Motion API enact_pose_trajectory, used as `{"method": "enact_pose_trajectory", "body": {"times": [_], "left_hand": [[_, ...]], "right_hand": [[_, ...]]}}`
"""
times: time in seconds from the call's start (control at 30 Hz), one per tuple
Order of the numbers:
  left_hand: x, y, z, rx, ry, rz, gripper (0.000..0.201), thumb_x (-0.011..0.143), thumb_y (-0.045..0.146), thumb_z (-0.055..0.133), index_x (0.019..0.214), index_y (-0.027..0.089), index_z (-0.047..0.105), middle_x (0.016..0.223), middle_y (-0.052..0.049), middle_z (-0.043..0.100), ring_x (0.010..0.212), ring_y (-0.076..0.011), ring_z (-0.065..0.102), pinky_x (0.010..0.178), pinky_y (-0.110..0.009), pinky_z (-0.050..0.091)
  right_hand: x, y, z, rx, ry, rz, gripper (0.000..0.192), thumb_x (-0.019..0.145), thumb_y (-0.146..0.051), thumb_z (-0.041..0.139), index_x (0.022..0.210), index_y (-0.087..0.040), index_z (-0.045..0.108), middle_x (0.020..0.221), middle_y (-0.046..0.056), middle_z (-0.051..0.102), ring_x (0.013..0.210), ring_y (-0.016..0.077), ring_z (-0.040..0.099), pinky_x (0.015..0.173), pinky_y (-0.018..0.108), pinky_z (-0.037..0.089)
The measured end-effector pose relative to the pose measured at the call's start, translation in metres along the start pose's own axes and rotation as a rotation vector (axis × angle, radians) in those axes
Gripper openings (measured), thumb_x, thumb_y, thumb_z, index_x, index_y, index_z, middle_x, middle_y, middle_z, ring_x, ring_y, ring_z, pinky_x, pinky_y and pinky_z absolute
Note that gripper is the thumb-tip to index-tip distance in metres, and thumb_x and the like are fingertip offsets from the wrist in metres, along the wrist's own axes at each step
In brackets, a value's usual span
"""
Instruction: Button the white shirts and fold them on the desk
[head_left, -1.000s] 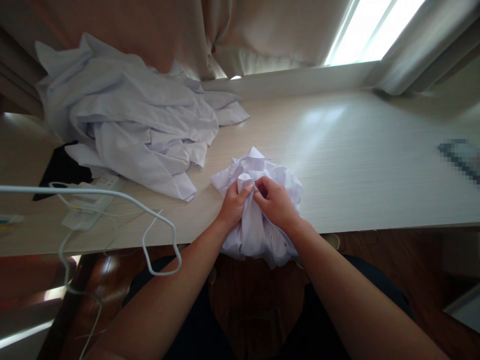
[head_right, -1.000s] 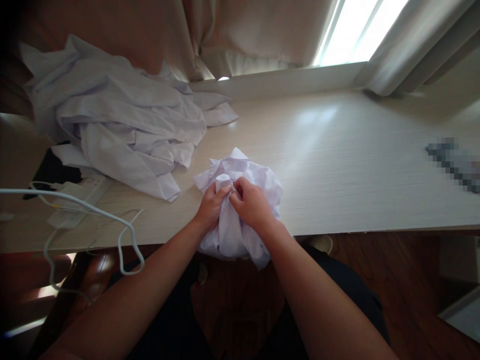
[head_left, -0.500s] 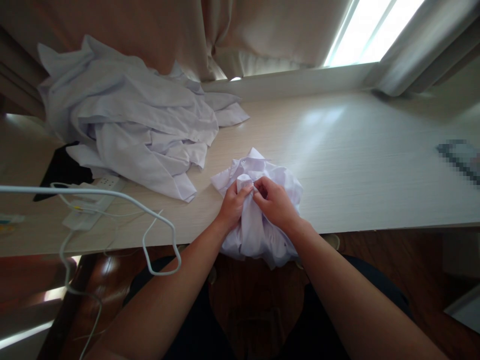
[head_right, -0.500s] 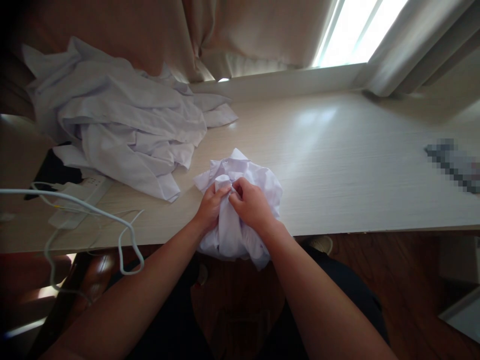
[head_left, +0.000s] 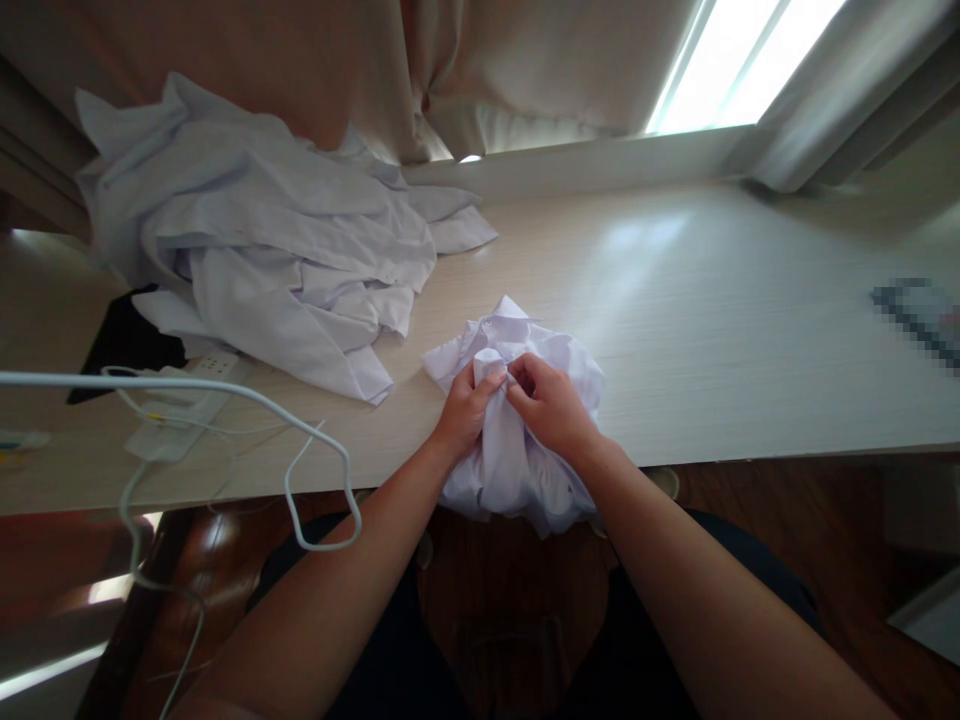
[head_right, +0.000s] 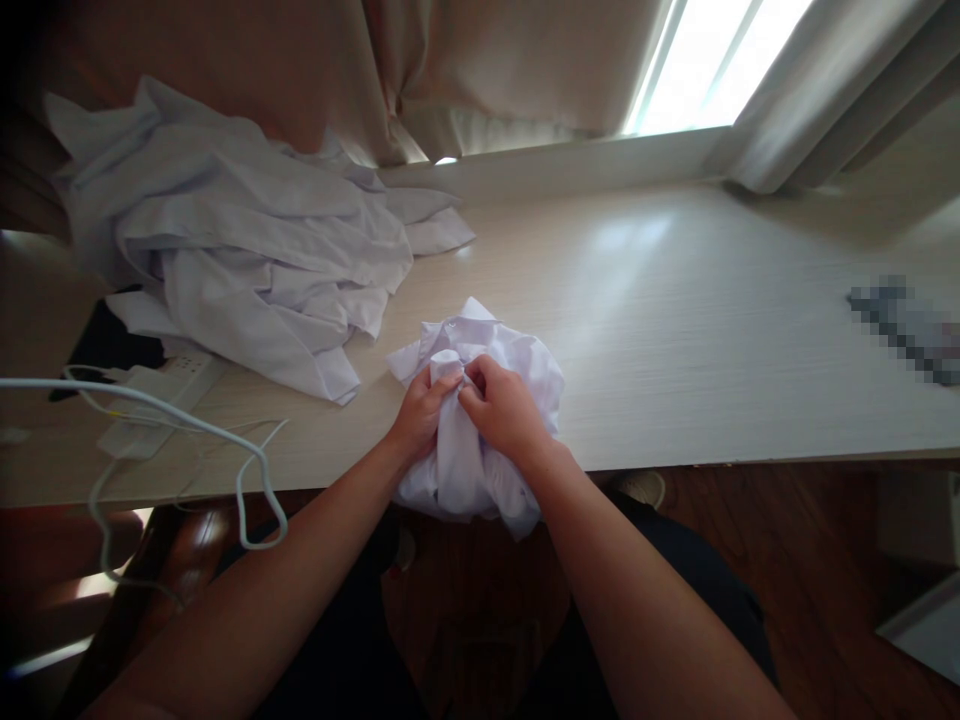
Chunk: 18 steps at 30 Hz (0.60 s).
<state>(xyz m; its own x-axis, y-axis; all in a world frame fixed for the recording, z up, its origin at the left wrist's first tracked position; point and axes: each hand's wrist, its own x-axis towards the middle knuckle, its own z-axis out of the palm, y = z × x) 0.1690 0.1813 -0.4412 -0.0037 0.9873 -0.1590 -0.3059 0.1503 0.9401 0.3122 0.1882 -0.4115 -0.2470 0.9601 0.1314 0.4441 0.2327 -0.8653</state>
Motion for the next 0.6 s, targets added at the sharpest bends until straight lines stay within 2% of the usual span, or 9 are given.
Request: {"method": "enact_pose_trajectory", "body": {"times": [0.6], "left_hand": [[-0.0006,-0.0004,-0.0005,0.046,-0.023,0.032,0.034,0.082,0.043,0.071,0.103,0.017,0.064,0.099,-0.006,0.068,0.093,-0.0211,0.064,0.084,-0.032,0.051]], "right_hand": [[0.0000,-0.0002,-0.0016,0.005,-0.010,-0.002,0.006,0.085,-0.024,0.052,0.085,-0.021,0.057,0.071,-0.001,0.058,0.066,0.0146,0.052,0.061,0.028,0.036]]}}
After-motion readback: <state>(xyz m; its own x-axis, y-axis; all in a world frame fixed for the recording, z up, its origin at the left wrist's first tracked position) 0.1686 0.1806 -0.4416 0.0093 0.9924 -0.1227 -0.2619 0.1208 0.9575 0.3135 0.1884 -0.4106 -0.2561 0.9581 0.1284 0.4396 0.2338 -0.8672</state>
